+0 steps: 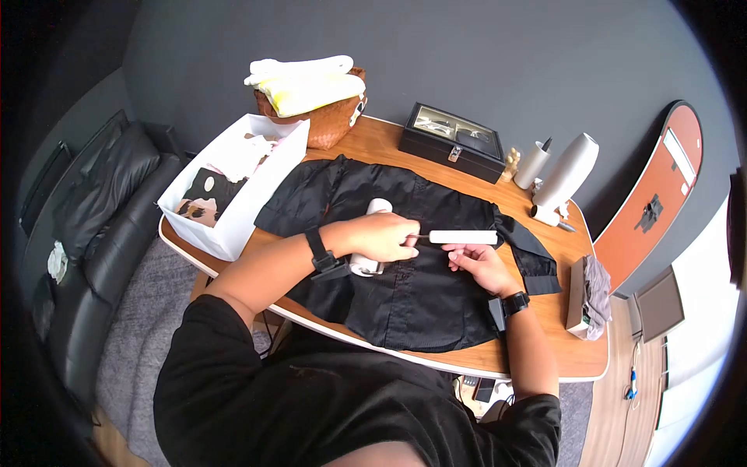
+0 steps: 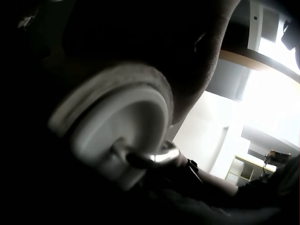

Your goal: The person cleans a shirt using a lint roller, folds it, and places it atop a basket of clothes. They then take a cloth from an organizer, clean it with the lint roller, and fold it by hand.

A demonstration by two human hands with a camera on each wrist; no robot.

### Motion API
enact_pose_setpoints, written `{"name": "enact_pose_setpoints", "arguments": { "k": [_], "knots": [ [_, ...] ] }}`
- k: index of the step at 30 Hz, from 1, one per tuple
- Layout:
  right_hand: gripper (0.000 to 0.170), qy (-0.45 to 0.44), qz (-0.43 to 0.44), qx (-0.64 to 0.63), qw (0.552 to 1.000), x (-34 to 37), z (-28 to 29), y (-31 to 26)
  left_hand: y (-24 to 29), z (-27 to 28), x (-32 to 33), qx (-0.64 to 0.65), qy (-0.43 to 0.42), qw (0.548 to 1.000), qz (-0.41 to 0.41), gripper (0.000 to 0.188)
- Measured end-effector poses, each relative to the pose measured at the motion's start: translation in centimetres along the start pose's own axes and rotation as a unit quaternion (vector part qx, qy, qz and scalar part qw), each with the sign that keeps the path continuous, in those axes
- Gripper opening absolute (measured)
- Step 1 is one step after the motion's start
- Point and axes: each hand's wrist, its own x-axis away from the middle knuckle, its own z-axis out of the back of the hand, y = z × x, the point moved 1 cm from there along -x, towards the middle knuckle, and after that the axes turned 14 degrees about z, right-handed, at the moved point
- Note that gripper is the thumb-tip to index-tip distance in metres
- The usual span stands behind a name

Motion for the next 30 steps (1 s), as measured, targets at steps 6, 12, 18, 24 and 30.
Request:
{"name": "enact_pose_setpoints", "arguments": {
  "k": [6,12,18,24,30],
  "knots": [
    [0.024,0.008,-0.032,-0.012,0.999,0.0,0.4,-0.3,-0.5,4.2,1.0,-0.052,-0.048,0.990,0.119,0.040],
    [0.022,0.000,-0.042,0.002,0.999,-0.1,0.2,-0.6,-0.6,3.6,0.9,0.067,-0.066,0.992,0.080,0.036],
    [0.021,0.006,-0.045,0.020,0.999,-0.1,0.1,-0.8,3.3,5.1,1.2,0.337,-0.011,0.931,0.142,0.023],
    [0.022,0.003,-0.036,0.018,0.999,0.0,0.3,-0.6,3.0,7.0,1.1,0.527,0.041,0.848,0.033,0.029],
    [0.021,0.000,-0.036,0.027,0.999,0.0,0.3,-0.5,1.4,6.9,0.9,0.574,0.007,0.817,0.045,0.038]
  ]
}}
